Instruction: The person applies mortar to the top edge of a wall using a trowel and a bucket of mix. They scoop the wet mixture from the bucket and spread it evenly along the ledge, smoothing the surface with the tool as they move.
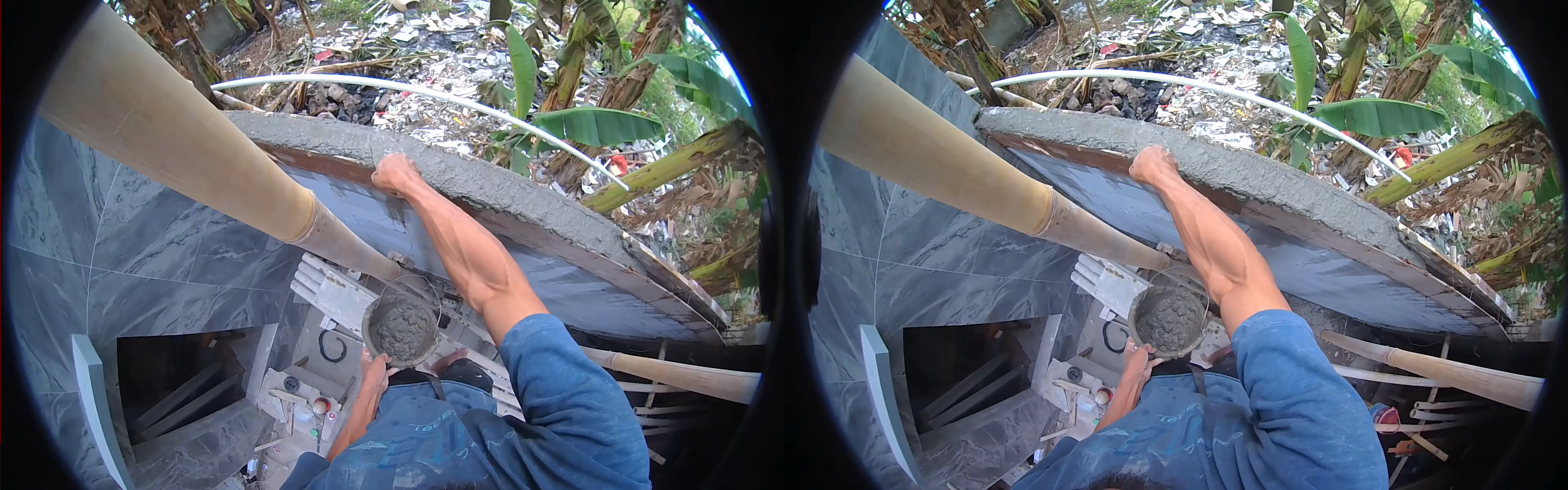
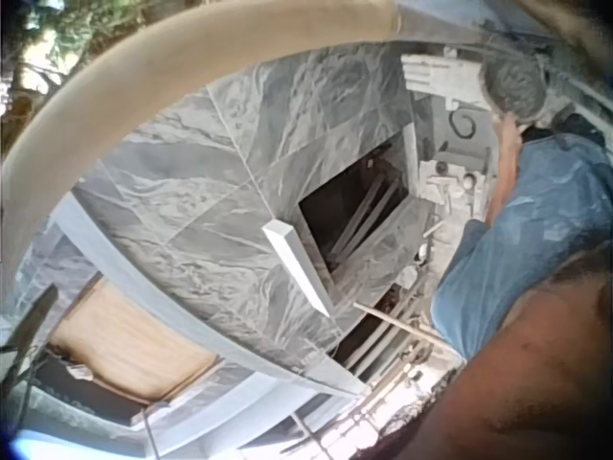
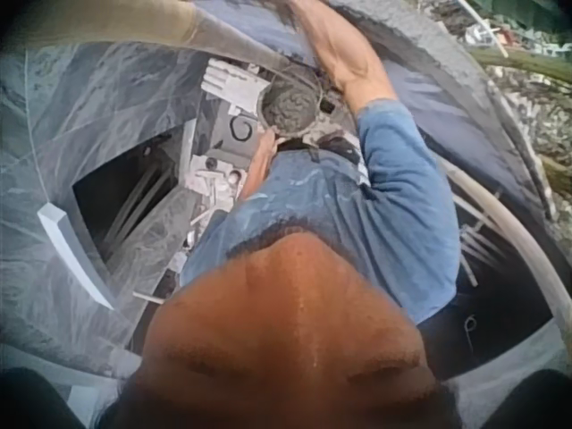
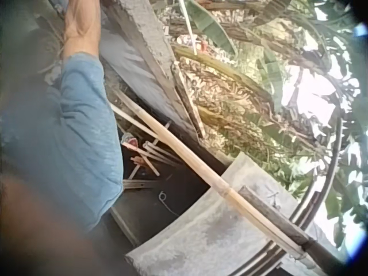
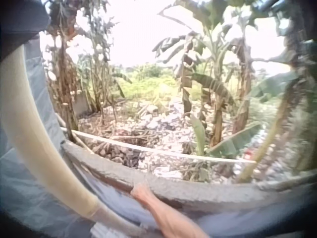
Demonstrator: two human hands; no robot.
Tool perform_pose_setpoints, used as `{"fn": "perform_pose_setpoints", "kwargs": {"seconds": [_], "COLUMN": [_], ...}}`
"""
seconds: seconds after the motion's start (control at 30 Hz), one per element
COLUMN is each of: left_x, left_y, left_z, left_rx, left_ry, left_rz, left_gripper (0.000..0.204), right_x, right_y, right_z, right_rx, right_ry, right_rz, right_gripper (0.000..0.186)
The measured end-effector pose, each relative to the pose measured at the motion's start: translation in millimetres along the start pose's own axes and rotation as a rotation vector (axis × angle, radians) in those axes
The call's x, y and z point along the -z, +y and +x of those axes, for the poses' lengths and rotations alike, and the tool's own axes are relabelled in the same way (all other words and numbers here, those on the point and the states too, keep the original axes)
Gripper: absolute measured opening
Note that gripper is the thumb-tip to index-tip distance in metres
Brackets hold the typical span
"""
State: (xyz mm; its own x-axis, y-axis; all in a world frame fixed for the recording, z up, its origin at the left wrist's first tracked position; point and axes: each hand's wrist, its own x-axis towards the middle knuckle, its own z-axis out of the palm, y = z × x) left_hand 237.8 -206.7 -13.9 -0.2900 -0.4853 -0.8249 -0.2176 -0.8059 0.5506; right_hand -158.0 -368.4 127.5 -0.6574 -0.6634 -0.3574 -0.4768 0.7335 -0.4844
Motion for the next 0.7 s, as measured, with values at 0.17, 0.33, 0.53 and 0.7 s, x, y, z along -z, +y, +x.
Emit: {"fn": "perform_pose_setpoints", "kwargs": {"seconds": [0.17, 0.33, 0.53, 0.7], "left_x": [-10.0, -19.1, -9.0, 15.5], "left_y": [7.7, 16.9, 5.8, -8.2], "left_z": [0.0, -3.2, 7.7, 2.8], "left_rx": [-0.008, -0.008, -0.001, 0.022], "left_ry": [0.008, 0.004, -0.01, 0.019], "left_rz": [0.017, 0.064, 0.064, -0.016], "left_gripper": [0.049, 0.047, 0.048, 0.055], "right_x": [42.2, 33.6, 18.4, -33.1], "right_y": [86.4, 221.4, 145.2, 16.4], "right_z": [-77.4, -132.8, -122.9, -35.1], "right_rx": [-0.153, -0.375, -0.34, -0.047], "right_ry": [0.041, 0.233, 0.151, 0.028], "right_rz": [-0.074, -0.105, 0.46, 0.356], "right_gripper": [0.045, 0.04, 0.03, 0.034]}}
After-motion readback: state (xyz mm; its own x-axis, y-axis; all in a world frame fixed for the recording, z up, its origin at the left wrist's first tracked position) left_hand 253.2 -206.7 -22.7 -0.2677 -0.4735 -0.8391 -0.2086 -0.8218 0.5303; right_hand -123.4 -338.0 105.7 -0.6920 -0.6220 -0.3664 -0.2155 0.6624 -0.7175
